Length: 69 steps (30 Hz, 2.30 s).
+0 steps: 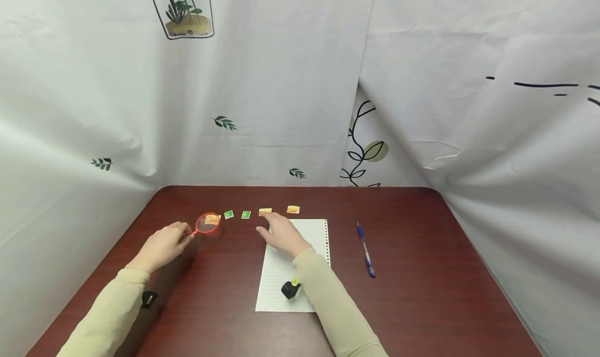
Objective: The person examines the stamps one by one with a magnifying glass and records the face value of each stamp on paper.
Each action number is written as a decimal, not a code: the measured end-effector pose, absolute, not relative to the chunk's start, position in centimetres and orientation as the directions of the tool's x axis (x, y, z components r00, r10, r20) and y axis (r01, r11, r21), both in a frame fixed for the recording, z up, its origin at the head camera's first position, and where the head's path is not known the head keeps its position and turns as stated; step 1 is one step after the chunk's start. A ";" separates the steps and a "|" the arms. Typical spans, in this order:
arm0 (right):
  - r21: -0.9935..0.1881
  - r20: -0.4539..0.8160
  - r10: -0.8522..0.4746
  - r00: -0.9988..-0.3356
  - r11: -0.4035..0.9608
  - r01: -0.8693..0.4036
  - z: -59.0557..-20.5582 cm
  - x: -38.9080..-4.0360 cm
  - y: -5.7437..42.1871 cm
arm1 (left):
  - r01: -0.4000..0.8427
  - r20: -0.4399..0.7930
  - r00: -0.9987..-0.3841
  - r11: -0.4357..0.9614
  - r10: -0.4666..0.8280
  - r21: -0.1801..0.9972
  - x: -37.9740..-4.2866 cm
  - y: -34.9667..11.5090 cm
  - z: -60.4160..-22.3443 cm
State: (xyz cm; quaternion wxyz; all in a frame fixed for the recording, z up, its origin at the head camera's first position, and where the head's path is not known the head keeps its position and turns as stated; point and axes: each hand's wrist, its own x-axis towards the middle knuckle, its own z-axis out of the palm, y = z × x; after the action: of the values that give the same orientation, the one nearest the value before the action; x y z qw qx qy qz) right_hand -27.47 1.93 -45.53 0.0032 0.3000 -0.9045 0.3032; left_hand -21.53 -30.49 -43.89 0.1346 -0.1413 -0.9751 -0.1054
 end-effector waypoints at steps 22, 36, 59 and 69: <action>-0.198 0.068 -0.528 -0.846 0.824 -0.530 -48.6 -28.2 -10.2 | 0.258 0.409 -0.892 0.960 0.193 0.110 -23.5 -30.9 -43.2; -0.053 0.079 -0.444 -0.892 0.892 -0.449 -49.0 -27.8 -12.1 | 0.238 0.433 -0.880 0.970 0.196 0.044 -23.8 -30.3 -43.9; -0.041 0.114 -0.413 -0.903 0.907 -0.420 -49.7 -27.0 -12.5 | 0.190 0.421 -0.886 0.981 0.193 -0.049 -24.1 -28.8 -46.0; -0.049 0.119 -0.411 -0.904 0.907 -0.419 -49.4 -27.1 -12.6 | 0.192 0.428 -0.883 0.980 0.195 -0.051 -24.0 -28.8 -45.5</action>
State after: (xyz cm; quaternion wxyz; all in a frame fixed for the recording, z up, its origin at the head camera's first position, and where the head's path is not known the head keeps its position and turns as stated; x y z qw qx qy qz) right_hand -27.07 -12.58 -49.40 0.0528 0.2130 -0.9749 0.0368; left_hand -23.99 -28.76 -45.48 0.2209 -0.0996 -0.9702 0.0038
